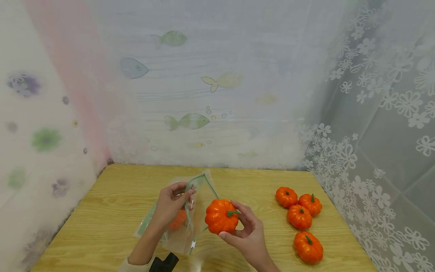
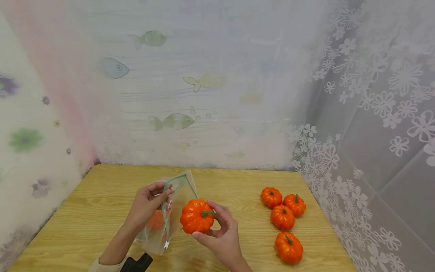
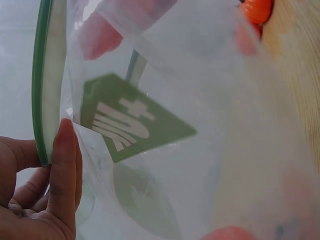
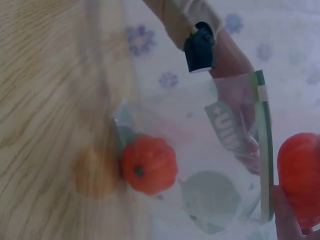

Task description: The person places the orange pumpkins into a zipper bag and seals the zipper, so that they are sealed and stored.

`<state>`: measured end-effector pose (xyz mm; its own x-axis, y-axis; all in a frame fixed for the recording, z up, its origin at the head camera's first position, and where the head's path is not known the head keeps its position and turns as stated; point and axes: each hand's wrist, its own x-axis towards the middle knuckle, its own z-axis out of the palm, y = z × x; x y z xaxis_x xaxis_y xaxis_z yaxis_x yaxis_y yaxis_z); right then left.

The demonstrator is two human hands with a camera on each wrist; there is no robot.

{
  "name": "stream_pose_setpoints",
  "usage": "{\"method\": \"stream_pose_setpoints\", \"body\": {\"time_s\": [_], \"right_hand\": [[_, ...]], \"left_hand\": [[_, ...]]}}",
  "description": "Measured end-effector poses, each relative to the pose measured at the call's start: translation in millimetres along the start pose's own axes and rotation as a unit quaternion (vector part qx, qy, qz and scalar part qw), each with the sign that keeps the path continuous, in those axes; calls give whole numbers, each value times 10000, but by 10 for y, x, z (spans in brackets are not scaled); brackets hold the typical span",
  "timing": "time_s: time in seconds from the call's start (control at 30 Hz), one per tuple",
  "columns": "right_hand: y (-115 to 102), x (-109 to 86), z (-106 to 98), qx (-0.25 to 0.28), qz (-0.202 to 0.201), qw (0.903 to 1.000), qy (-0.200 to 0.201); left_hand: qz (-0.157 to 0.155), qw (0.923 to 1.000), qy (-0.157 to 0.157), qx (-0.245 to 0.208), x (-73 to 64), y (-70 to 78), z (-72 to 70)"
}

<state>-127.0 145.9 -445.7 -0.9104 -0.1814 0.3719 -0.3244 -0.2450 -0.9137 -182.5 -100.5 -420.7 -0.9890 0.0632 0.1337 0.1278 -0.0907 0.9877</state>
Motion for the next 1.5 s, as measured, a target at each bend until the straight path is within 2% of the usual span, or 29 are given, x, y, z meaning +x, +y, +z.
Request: {"method": "stream_pose_setpoints", "body": {"time_s": [0.27,0.53,0.73,1.0,1.1,1.23,1.5], "right_hand": [[14,126,103,-117,-533,9985,-14],[-35,276,158,-89,-653,9978,37],[-35,333,172,-517,-628,9966,-137],[-16,351,166,-1099,-826,9904,-111],[-31,358,158,-1228,-737,9896,-139],[-62,366,153,-1396,-398,9893,-171],[-103,394,155,-1831,271,9825,-217]], "left_hand": [[61,9999,-95,40,3,-27,27],[18,9998,-148,-166,3,-28,44],[-31,9995,-199,-234,16,-15,61],[33,9993,-289,-247,34,17,99],[148,9990,-340,-237,41,32,103],[247,9989,-367,-142,50,48,114],[133,9998,-177,-25,45,73,114]]}}
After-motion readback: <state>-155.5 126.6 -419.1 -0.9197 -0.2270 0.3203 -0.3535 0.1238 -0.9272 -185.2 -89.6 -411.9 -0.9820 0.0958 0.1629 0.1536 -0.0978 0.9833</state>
